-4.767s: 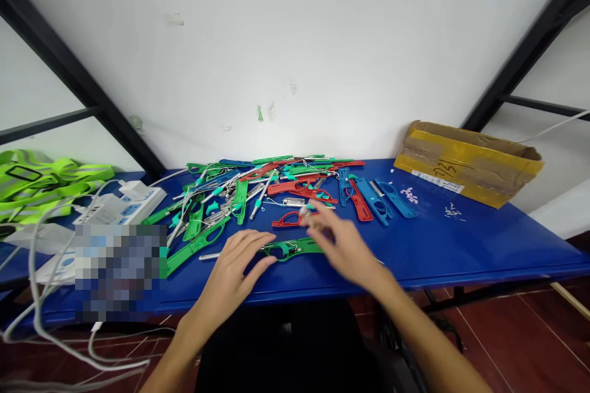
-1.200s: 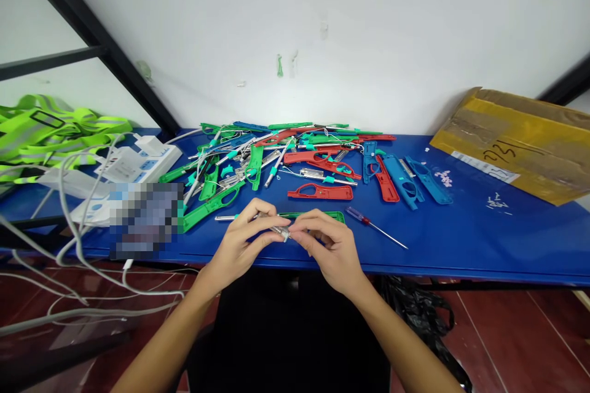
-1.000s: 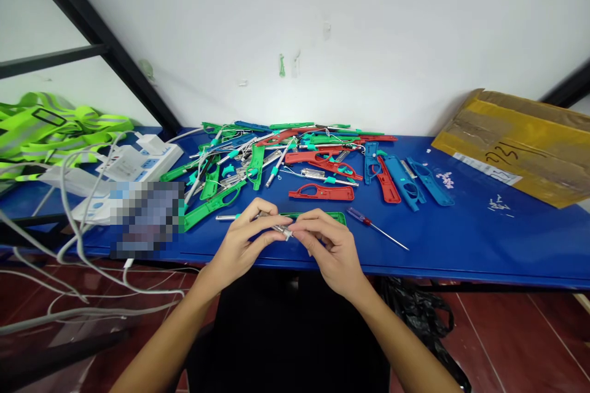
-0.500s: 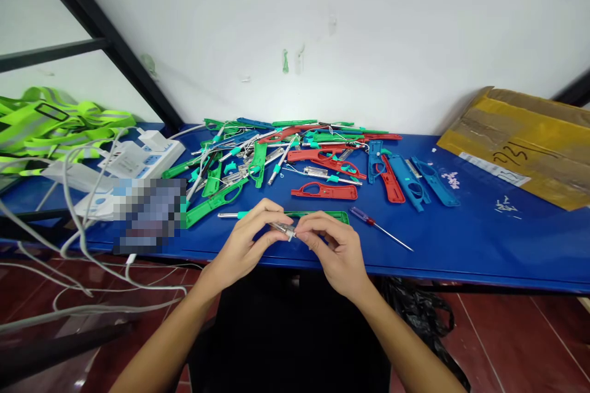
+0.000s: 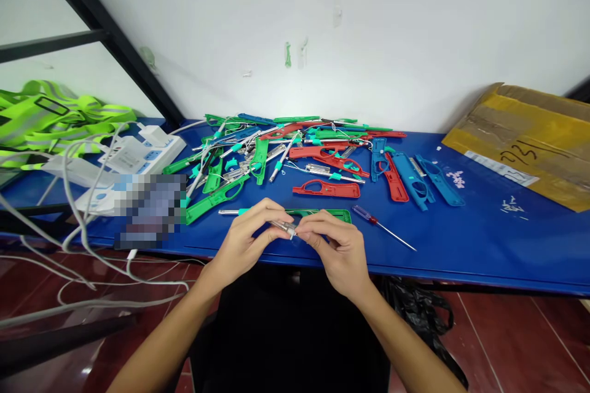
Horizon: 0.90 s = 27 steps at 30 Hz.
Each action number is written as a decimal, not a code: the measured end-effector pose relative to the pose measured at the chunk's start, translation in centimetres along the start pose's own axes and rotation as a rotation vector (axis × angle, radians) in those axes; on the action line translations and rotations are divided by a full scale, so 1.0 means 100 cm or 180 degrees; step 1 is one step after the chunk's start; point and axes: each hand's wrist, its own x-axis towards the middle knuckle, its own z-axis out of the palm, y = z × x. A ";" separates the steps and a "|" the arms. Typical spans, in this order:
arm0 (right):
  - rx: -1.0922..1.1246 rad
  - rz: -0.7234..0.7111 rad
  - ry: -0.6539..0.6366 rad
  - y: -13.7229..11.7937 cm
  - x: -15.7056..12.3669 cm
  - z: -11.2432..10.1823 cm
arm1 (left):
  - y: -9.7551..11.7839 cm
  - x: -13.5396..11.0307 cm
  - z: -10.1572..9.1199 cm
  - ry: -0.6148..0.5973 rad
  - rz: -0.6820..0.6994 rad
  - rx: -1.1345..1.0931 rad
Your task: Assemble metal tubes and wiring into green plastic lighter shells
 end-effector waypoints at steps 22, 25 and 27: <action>-0.0039 -0.0081 0.0109 0.002 0.000 0.003 | -0.005 0.001 -0.001 0.0174 0.0176 0.0096; -0.0109 -0.0108 0.0132 0.003 -0.001 0.003 | -0.005 0.002 -0.001 0.0118 0.0139 0.0119; -0.0071 -0.0039 0.0163 0.003 -0.002 0.004 | -0.005 0.004 -0.001 0.0076 0.0157 0.0147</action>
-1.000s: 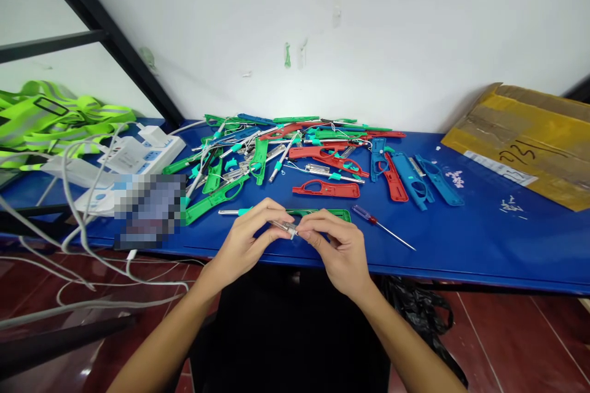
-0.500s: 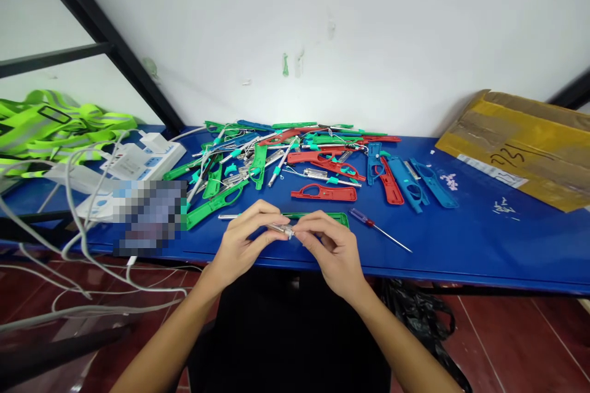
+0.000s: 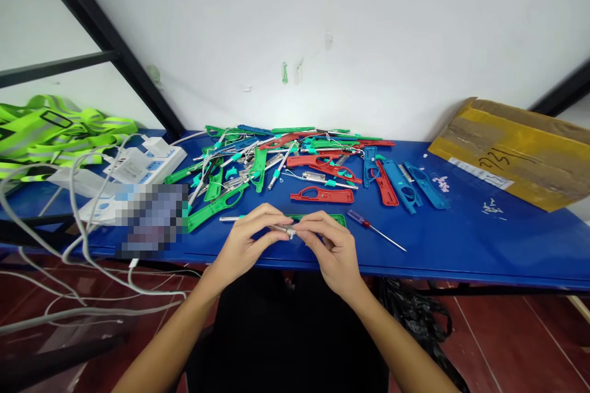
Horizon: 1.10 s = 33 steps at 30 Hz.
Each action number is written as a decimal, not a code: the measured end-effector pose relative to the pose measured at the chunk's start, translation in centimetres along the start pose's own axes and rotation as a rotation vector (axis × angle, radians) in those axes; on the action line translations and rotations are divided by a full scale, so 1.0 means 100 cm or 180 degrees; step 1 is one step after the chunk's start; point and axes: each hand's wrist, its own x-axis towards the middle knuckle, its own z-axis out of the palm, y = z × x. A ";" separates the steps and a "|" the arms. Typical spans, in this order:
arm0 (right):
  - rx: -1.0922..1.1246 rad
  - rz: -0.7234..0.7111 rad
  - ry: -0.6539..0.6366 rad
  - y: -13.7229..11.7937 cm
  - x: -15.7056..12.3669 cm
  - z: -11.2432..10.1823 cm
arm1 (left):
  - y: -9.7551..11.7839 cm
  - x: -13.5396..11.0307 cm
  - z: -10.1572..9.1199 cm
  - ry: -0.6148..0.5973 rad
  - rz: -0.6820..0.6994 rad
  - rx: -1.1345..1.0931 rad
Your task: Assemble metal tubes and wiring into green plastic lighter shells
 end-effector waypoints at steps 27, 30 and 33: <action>-0.2003 -0.1162 -0.0065 0.000 0.014 -0.042 | 0.021 0.021 0.043 0.0184 -0.0513 0.0231; -0.2407 -0.0822 -0.0411 0.004 0.017 -0.067 | 0.009 0.024 0.034 0.0156 -0.0460 0.0914; -0.2606 -0.0584 -0.0812 0.006 0.015 -0.080 | 0.000 0.023 0.032 -0.0148 -0.0574 0.1148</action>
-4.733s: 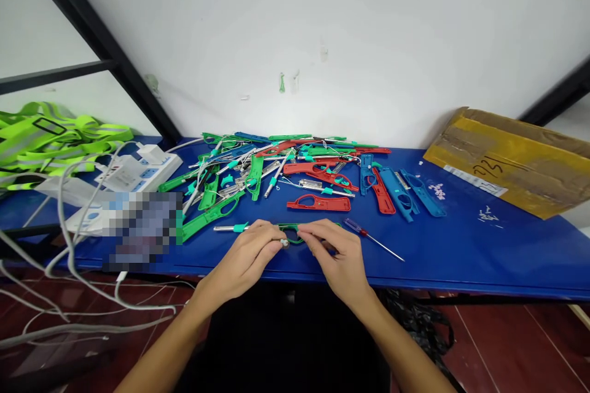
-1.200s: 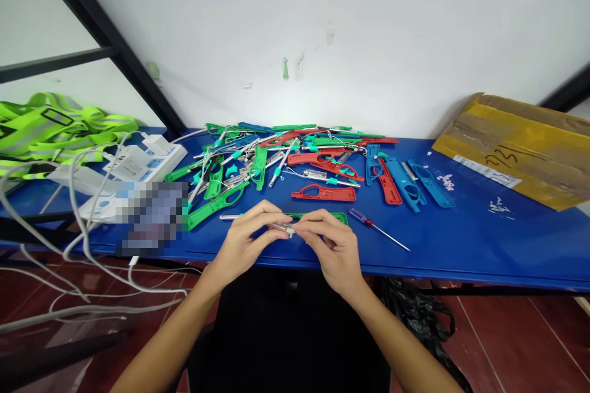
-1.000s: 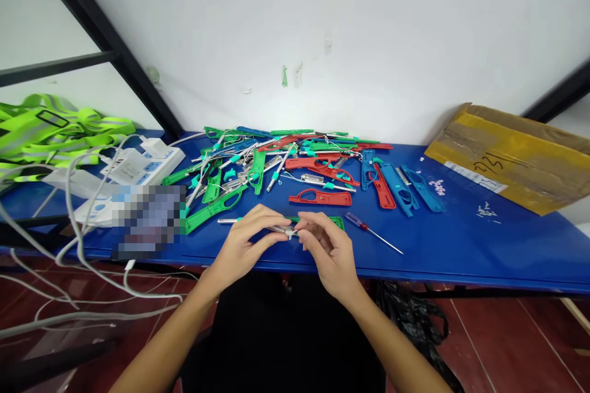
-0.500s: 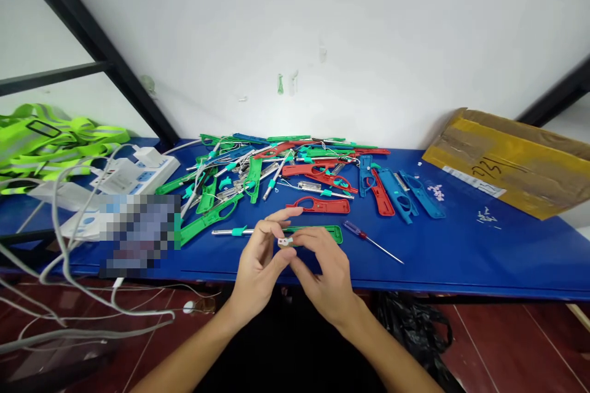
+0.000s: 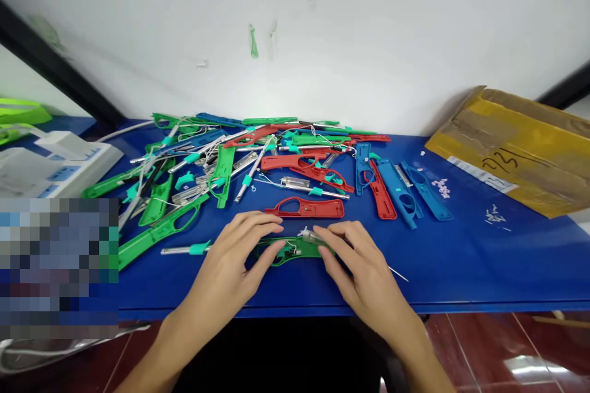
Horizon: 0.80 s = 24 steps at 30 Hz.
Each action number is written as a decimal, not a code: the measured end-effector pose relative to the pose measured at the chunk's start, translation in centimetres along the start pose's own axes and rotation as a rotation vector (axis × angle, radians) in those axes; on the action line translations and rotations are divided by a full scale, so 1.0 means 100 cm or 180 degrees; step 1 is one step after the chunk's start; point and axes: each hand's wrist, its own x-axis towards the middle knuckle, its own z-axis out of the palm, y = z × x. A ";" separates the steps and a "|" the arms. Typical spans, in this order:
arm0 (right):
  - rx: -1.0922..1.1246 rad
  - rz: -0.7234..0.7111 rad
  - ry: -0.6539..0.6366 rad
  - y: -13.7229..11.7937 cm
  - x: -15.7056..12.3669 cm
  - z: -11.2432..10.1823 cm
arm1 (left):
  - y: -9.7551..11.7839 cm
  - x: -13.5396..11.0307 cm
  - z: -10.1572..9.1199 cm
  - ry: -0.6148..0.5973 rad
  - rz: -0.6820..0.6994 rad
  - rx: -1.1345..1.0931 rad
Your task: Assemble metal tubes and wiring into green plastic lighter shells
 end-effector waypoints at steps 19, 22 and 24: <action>-0.0262 -0.0193 -0.0214 -0.004 -0.008 0.004 | 0.013 0.037 -0.025 -0.1563 0.0751 0.1466; -0.0244 -0.0197 -0.0214 -0.003 -0.008 0.005 | 0.021 0.044 -0.025 -0.1826 0.0985 0.1773; -0.0214 -0.0179 -0.0210 -0.003 -0.008 0.005 | 0.026 0.046 -0.024 -0.1899 0.1051 0.1836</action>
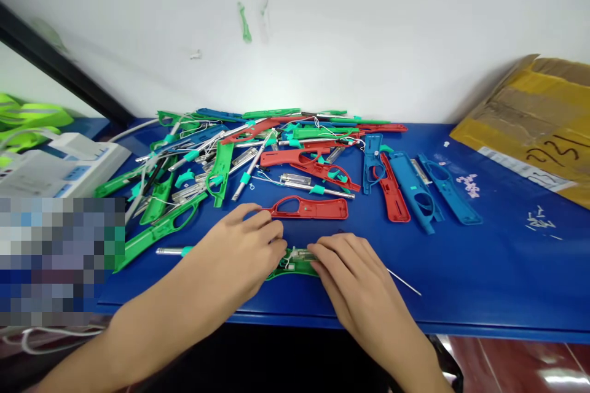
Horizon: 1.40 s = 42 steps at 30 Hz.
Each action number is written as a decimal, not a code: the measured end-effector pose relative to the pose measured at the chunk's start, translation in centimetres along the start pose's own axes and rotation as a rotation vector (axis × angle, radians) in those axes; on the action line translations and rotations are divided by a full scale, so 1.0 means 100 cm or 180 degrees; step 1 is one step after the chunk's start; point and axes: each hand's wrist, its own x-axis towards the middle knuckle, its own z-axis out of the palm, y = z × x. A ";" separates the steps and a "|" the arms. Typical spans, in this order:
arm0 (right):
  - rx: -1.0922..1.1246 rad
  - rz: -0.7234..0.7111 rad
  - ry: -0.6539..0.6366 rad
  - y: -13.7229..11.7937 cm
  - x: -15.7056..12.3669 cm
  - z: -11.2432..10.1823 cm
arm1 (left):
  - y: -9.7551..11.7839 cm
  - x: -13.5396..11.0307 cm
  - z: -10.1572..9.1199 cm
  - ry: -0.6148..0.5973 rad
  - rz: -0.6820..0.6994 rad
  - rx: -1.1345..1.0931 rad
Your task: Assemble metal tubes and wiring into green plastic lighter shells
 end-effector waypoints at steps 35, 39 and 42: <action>0.0161 -0.0189 0.0176 0.000 -0.002 0.001 | -0.015 -0.025 0.010 0.0702 -0.0178 -0.0885; 0.0096 -0.0268 0.0234 0.000 -0.004 0.000 | -0.013 -0.030 0.022 0.0904 -0.0382 -0.1158; 0.0029 -0.0356 0.0272 0.001 -0.004 0.000 | -0.011 -0.029 0.027 0.0977 -0.0353 -0.1241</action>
